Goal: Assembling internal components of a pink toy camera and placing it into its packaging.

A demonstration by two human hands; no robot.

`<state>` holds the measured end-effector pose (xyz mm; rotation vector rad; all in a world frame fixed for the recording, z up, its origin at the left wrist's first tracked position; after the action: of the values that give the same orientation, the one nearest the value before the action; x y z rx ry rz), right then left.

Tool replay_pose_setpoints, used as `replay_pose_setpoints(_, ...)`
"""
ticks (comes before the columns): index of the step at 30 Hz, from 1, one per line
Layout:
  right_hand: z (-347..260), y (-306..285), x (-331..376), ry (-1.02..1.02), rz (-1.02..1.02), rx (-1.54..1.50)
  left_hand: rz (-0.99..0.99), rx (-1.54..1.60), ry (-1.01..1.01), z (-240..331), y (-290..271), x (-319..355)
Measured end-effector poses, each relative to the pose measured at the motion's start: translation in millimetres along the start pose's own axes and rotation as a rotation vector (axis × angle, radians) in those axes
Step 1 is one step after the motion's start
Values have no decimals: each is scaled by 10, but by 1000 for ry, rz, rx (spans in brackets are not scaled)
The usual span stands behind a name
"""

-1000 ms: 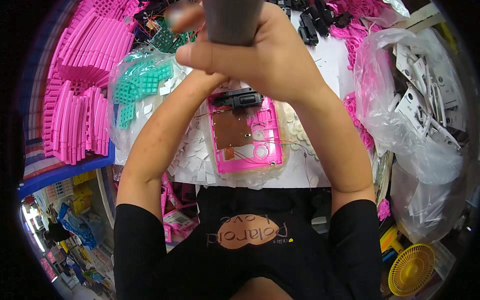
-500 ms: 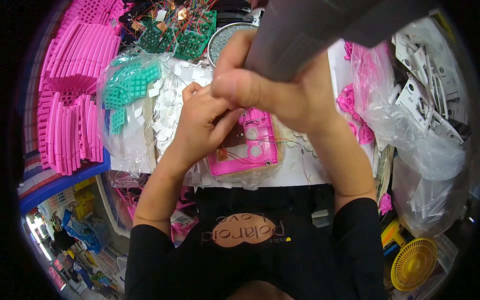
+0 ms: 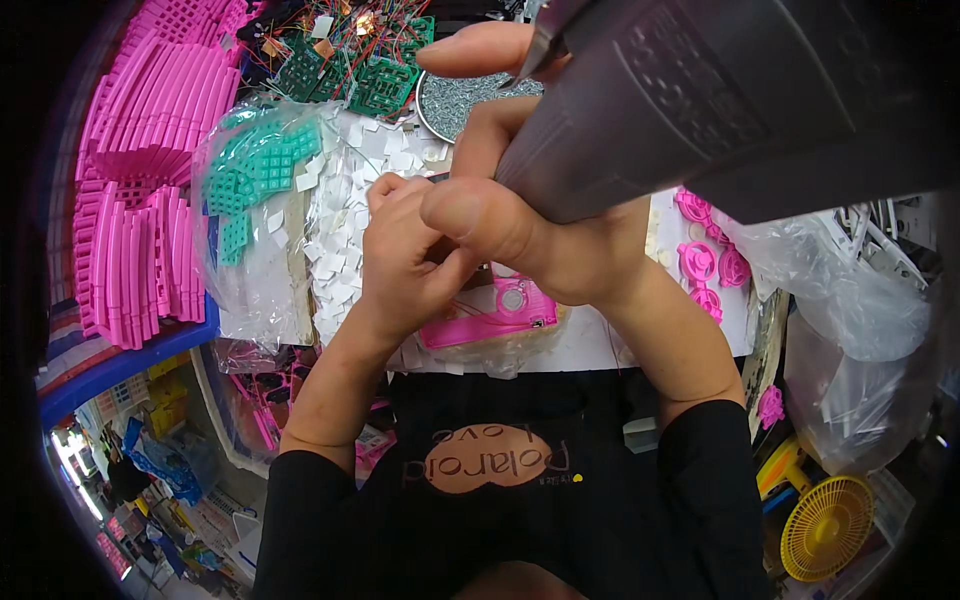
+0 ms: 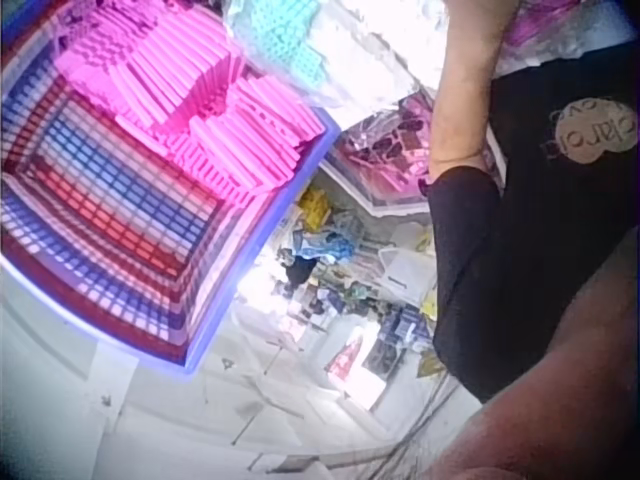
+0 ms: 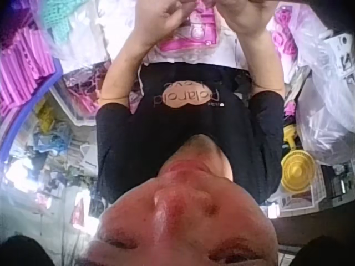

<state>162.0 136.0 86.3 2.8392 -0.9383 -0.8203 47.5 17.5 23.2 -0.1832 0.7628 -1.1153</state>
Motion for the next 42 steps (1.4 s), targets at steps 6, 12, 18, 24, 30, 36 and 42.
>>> replay_pose_setpoints(6, 252, -128, -119, -47, 63, 152, 40, -446, -34, 3, 23, -57)
replay_pose_setpoints(12, 614, -176, -191, -14, 116, 177, 27, -430, -20, -167, 100, 40)
replay_pose_setpoints(18, 717, -128, -124, 83, 83, 244, 40, -405, -20, -200, 114, 69)
replay_pose_setpoints(24, 730, -203, -128, 161, 3, 285, -104, -275, -48, -275, 98, -62)
replay_pose_setpoints(30, 340, -681, -346, 162, -160, 239, -180, -130, -8, -66, -360, -150)
replay_pose_setpoints(36, -129, -1819, -11, 539, -790, 1504, -373, -285, -379, 856, -1857, 448)
replay_pose_setpoints(42, 35, -1970, 388, 457, -980, 1918, -887, -494, -721, 1068, -1939, 1285)
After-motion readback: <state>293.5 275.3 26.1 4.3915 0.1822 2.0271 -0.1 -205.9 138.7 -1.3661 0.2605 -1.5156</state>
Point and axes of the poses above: each hand's wrist, its own x-axis away from the middle knuckle, its own y-axis out of the palm, z = x × y, the point moved 1 cm from there along -x, towards the middle knuckle, and after that the axes turned 6 degrees about x, right-handed, at the moved point
